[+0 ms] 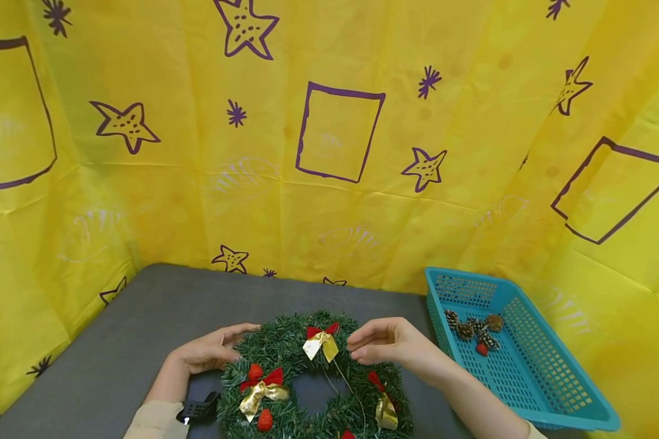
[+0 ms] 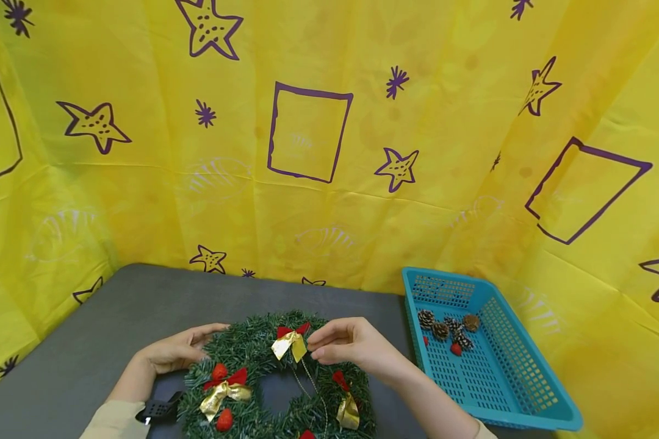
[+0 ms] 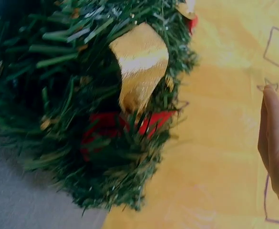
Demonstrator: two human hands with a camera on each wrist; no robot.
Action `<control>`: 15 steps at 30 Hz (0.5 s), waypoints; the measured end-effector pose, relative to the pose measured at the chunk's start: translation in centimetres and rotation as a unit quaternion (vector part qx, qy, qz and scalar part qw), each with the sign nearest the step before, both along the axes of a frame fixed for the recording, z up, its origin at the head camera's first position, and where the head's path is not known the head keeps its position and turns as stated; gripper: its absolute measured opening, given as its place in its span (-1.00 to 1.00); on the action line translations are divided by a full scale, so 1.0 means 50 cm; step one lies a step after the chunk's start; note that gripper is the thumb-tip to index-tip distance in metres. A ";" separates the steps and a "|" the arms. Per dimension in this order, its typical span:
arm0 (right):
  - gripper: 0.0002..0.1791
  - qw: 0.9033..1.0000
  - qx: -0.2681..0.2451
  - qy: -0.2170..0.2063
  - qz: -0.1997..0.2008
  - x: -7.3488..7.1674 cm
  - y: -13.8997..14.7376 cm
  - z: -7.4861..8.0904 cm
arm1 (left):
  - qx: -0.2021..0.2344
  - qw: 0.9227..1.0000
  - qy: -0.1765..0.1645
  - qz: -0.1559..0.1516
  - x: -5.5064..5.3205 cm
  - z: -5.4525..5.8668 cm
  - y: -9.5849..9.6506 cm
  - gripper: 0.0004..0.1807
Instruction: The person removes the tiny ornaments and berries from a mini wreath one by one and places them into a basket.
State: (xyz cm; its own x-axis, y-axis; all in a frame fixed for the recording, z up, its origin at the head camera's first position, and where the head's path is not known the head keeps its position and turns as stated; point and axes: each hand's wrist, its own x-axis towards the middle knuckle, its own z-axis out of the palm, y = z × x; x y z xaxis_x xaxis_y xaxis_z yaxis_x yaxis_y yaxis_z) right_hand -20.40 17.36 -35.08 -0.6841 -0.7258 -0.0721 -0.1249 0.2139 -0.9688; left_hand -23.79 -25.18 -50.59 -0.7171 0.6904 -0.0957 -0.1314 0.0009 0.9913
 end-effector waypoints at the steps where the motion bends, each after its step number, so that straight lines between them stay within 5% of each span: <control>1: -0.60 1.000 0.004 0.000 0.003 0.001 -0.006 0.000 | 0.000 1.000 0.000 -0.001 0.000 0.000 -0.001 -0.31; 15: -0.64 0.998 0.012 -0.032 0.058 0.006 -0.096 -0.007 | -0.006 1.000 -0.009 -0.002 -0.002 0.000 -0.004 -0.31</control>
